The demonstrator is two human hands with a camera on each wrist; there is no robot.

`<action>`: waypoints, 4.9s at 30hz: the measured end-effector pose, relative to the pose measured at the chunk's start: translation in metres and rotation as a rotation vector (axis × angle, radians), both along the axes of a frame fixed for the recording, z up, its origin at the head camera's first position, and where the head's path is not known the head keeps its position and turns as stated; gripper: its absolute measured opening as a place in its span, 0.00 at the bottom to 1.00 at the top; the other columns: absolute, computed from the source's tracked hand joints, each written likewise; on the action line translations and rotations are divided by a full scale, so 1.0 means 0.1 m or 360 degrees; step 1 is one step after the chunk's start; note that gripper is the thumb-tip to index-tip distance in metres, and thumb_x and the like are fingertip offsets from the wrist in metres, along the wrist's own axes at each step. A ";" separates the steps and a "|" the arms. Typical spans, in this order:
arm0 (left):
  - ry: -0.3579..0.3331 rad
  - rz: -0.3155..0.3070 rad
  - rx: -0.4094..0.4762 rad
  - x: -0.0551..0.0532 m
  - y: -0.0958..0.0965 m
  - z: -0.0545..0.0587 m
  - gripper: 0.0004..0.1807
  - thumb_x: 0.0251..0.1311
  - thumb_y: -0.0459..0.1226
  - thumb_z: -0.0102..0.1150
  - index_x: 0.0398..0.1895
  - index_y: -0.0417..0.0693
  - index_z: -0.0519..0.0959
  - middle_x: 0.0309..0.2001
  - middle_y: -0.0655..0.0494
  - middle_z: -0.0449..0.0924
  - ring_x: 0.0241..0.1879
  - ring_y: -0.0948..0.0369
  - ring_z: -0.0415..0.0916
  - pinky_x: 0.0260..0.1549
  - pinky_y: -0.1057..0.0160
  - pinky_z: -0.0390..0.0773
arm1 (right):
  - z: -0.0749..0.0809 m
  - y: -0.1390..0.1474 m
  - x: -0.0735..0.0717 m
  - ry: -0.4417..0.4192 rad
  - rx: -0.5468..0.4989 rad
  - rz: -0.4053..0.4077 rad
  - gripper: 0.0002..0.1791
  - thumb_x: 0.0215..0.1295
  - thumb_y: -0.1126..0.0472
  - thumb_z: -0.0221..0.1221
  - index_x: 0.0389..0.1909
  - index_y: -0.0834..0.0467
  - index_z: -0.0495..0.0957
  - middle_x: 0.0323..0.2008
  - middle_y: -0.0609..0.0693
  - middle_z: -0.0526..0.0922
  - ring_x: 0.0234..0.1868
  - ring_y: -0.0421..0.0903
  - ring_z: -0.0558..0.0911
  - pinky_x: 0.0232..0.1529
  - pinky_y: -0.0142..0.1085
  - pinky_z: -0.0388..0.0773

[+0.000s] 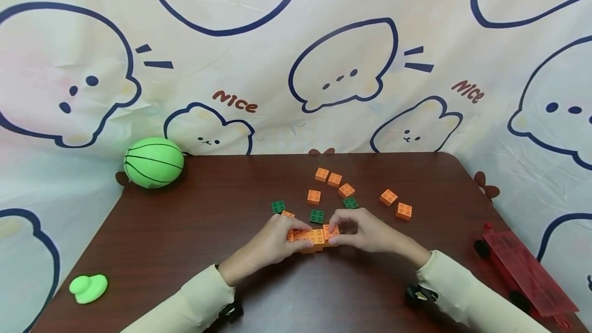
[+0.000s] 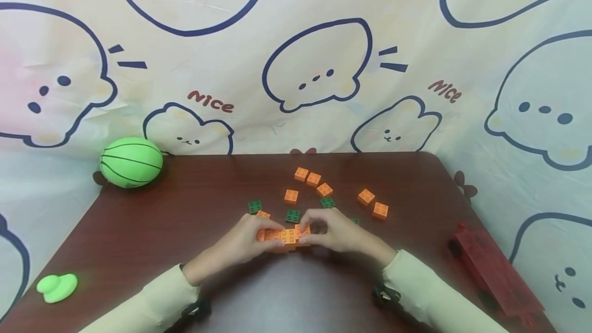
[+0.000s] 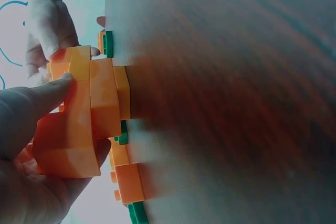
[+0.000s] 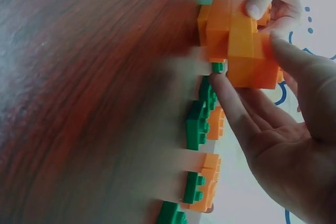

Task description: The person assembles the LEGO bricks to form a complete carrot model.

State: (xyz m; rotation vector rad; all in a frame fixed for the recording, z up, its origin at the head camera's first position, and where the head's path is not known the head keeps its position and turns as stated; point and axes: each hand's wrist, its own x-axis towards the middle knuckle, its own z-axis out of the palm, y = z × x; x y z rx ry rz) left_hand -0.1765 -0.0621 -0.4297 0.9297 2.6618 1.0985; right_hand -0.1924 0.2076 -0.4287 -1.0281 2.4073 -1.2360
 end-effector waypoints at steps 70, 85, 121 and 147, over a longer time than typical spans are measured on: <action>-0.0103 0.0095 0.0012 0.08 -0.42 -0.02 0.23 0.62 0.42 0.73 0.58 0.43 0.83 0.46 0.56 0.88 0.43 0.62 0.84 0.42 0.61 0.85 | 0.03 -0.50 -0.93 0.0401 0.0615 -0.0251 0.05 0.62 0.57 0.73 0.35 0.51 0.86 0.36 0.45 0.89 0.37 0.42 0.81 0.46 0.40 0.81; -0.0087 0.0078 0.0040 0.06 -0.42 -0.05 0.23 0.62 0.41 0.73 0.58 0.42 0.83 0.49 0.54 0.87 0.44 0.63 0.84 0.42 0.63 0.84 | 0.48 -0.54 -0.21 0.0450 0.0225 0.0175 0.02 0.63 0.59 0.71 0.35 0.52 0.89 0.45 0.49 0.91 0.42 0.40 0.88 0.43 0.38 0.87; -0.0087 0.0008 0.0082 0.02 -0.42 -0.01 0.21 0.62 0.40 0.72 0.57 0.46 0.83 0.47 0.55 0.88 0.42 0.66 0.83 0.39 0.67 0.83 | 0.26 -0.60 -0.15 0.0341 0.0413 0.0272 0.12 0.58 0.63 0.74 0.35 0.50 0.80 0.47 0.46 0.91 0.40 0.33 0.84 0.45 0.28 0.82; -0.0104 -0.0004 0.0083 0.01 -0.44 -0.04 0.21 0.62 0.41 0.72 0.58 0.49 0.83 0.48 0.57 0.87 0.42 0.66 0.82 0.40 0.65 0.83 | 0.17 -0.58 -0.08 0.0473 0.0418 0.0240 0.11 0.59 0.62 0.72 0.37 0.48 0.81 0.41 0.41 0.90 0.30 0.35 0.77 0.33 0.25 0.75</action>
